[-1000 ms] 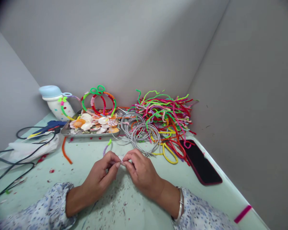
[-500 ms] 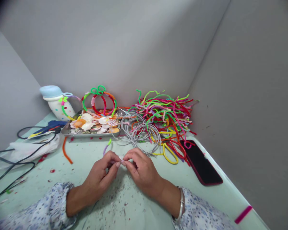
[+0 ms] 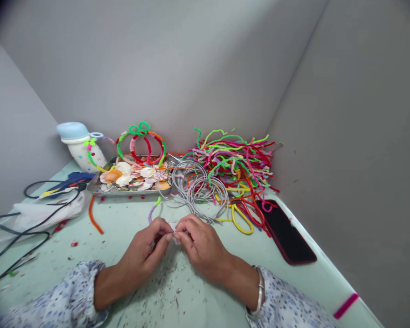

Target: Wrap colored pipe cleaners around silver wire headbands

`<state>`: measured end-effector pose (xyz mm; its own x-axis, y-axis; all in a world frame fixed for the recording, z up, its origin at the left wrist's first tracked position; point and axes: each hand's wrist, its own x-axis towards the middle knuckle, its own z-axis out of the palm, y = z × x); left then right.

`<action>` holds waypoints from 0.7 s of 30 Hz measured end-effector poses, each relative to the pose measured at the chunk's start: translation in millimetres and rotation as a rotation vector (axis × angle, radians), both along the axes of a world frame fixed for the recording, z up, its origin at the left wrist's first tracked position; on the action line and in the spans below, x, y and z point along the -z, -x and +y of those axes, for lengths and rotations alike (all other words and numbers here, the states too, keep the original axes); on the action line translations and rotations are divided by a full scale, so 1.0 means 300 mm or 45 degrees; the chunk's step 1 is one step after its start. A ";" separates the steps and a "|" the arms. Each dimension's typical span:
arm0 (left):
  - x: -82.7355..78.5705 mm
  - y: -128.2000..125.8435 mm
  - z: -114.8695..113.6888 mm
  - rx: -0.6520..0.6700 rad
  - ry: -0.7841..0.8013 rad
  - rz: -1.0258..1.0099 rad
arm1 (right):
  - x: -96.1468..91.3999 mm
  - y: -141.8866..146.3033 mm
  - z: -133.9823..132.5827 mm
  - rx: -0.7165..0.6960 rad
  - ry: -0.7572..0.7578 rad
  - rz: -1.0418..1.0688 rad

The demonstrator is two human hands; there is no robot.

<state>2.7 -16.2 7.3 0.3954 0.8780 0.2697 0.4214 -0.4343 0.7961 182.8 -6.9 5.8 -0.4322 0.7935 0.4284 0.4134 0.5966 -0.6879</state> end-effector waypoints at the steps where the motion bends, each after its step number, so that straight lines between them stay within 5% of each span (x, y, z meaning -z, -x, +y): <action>1: -0.001 0.000 0.001 -0.008 -0.001 -0.002 | -0.001 -0.001 0.001 0.011 0.028 0.013; 16: 0.002 -0.003 0.002 -0.023 0.038 -0.008 | 0.006 -0.001 0.012 -0.050 0.396 0.198; 21: -0.005 -0.005 -0.007 -0.013 0.053 0.001 | -0.006 -0.009 0.017 -0.078 0.354 0.181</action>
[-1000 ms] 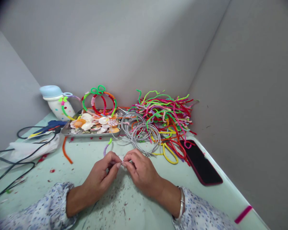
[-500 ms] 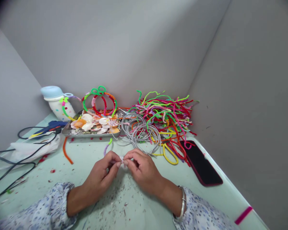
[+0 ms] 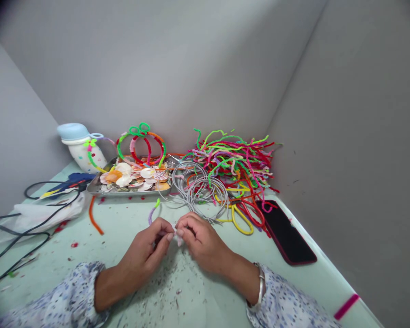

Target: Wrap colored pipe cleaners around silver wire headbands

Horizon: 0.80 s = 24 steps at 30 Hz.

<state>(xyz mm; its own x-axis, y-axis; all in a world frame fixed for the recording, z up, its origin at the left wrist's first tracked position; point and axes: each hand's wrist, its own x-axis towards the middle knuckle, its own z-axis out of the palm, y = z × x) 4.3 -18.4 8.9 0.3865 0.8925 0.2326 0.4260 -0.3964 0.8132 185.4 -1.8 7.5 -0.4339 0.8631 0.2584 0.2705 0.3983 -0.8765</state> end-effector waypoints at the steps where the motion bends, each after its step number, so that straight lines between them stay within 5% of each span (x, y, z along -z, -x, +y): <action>1: -0.002 -0.001 -0.001 0.002 0.004 0.001 | -0.002 -0.001 0.000 -0.002 -0.011 0.002; 9: -0.006 -0.001 0.012 -0.087 0.057 -0.028 | 0.031 0.006 -0.001 0.138 0.061 0.172; 15: -0.016 0.003 0.021 -0.084 0.068 -0.016 | 0.045 -0.001 0.014 0.324 -0.143 0.139; 24: -0.023 -0.001 0.030 -0.091 0.105 -0.046 | 0.030 0.000 0.010 0.312 -0.341 0.057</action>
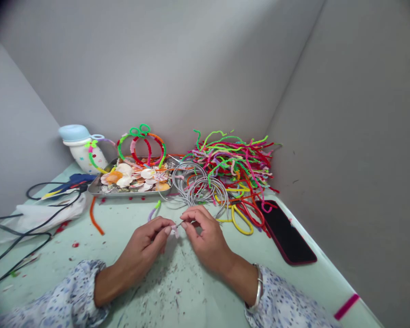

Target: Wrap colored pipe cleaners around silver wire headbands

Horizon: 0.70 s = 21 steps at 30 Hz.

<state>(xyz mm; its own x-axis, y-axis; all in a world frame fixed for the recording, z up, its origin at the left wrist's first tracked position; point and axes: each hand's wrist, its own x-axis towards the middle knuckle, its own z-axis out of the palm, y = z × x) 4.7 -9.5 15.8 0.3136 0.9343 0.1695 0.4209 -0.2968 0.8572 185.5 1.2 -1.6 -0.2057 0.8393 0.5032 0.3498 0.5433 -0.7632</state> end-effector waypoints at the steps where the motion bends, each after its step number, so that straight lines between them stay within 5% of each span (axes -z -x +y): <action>1: 0.000 0.000 0.001 -0.007 0.016 -0.008 | 0.001 0.000 -0.001 -0.012 -0.010 -0.012; 21: 0.015 -0.002 -0.012 -0.002 0.168 -0.154 | 0.005 -0.002 -0.007 -0.081 -0.192 -0.169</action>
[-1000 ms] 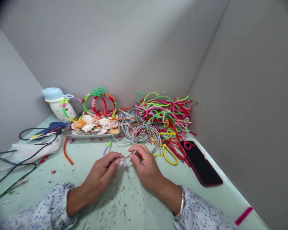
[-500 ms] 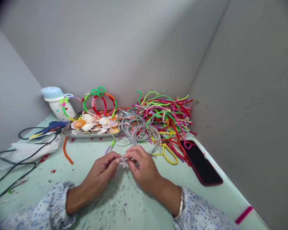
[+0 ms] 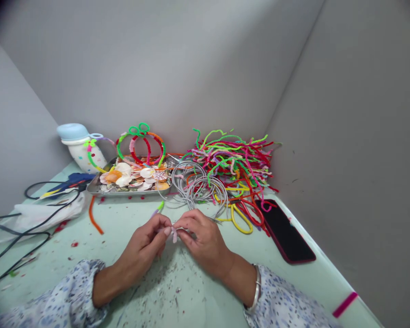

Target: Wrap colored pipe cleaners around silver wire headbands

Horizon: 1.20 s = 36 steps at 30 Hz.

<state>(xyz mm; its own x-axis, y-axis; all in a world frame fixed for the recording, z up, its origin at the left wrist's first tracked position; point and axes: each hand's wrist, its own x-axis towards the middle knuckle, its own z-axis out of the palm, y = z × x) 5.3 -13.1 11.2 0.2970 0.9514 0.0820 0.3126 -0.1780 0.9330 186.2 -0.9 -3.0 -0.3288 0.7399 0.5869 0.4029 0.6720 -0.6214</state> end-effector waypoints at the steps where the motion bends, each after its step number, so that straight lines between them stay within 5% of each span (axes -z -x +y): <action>1: -0.002 0.000 0.000 0.004 -0.003 0.005 | 0.000 0.000 0.001 0.002 -0.001 0.001; 36: -0.005 -0.006 0.002 0.026 -0.135 0.081 | -0.011 0.014 -0.008 -0.016 0.158 0.046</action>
